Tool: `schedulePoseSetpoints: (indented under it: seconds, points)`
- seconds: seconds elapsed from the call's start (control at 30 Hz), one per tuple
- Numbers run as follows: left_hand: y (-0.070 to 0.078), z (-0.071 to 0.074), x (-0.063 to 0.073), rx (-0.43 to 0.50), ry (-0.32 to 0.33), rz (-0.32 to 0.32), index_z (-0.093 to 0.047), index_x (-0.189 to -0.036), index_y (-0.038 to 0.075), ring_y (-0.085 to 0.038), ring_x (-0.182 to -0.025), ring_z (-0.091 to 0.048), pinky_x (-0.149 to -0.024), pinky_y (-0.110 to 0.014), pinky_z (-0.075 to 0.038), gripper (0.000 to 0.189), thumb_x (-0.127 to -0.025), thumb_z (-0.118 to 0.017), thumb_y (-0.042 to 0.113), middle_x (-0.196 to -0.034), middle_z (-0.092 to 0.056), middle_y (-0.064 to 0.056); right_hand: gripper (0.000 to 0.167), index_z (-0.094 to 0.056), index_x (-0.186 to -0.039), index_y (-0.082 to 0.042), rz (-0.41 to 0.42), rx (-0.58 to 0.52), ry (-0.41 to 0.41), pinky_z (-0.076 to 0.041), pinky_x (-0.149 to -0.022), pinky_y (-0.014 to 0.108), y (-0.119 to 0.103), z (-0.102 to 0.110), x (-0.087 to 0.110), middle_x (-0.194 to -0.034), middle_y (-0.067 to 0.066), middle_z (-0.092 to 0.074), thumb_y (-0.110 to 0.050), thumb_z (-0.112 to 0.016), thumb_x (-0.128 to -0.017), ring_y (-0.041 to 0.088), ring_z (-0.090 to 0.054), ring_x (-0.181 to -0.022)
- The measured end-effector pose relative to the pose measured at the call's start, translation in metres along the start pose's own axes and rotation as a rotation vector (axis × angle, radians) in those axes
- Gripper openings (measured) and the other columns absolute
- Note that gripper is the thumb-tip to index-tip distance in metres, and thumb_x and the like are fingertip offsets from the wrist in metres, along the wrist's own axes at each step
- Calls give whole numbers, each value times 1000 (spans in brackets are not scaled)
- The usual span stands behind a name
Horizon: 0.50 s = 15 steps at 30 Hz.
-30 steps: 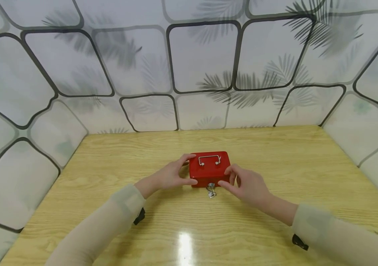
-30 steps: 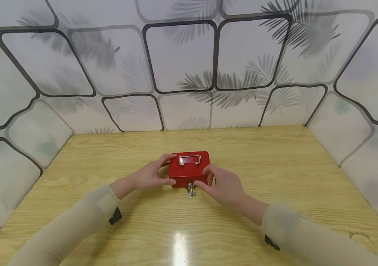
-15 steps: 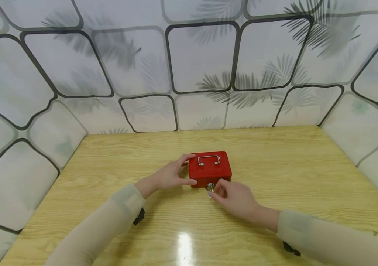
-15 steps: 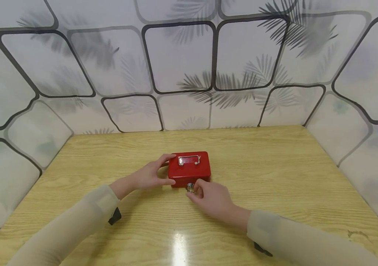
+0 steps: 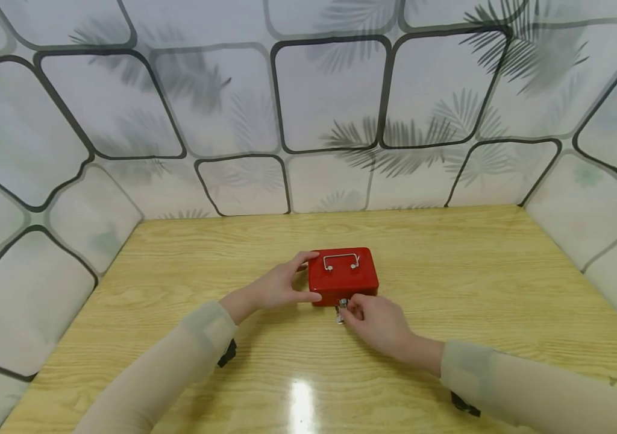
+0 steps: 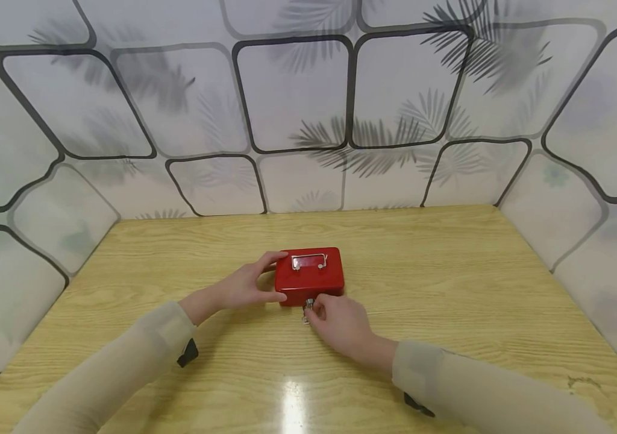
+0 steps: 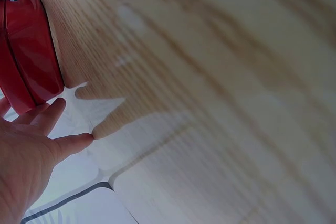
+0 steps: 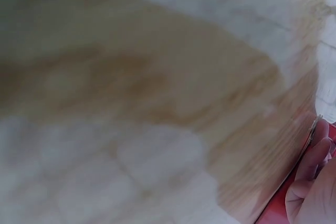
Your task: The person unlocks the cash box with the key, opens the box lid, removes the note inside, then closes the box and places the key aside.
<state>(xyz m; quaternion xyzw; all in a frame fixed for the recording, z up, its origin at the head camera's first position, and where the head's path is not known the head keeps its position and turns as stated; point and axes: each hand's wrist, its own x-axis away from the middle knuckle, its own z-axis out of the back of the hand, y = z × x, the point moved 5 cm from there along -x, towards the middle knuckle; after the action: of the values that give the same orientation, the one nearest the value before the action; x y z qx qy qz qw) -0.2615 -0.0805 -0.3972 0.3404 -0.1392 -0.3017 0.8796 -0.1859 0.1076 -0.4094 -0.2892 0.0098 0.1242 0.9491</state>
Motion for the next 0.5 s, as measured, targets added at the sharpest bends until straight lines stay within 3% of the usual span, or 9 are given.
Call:
schedulePoseSetpoints:
  seconds: [0.2, 0.5]
  points:
    - [-1, 0, 0, -3, -4, 5, -27, -149, 21, -28, -134, -41, -108, -46, -33, 83, -85, -75, 43, -145, -46, -6, 11, -67, -84, -14, -59, -105, -25, -38, -50, 26, 1, -4, 0, -57, -9, -50, -22, -67, -92, 9, -46, -52]
    - [-1, 0, 0, 0, -2, 13, -27, -149, 22, -27, -134, -41, -108, -46, -33, 83, -85, -74, 43, -145, -46, -6, 13, -63, -93, 1, -259, -544, -123, -30, -41, 21, 2, -13, 4, -54, 4, -55, -9, -55, -99, 11, -41, -40]
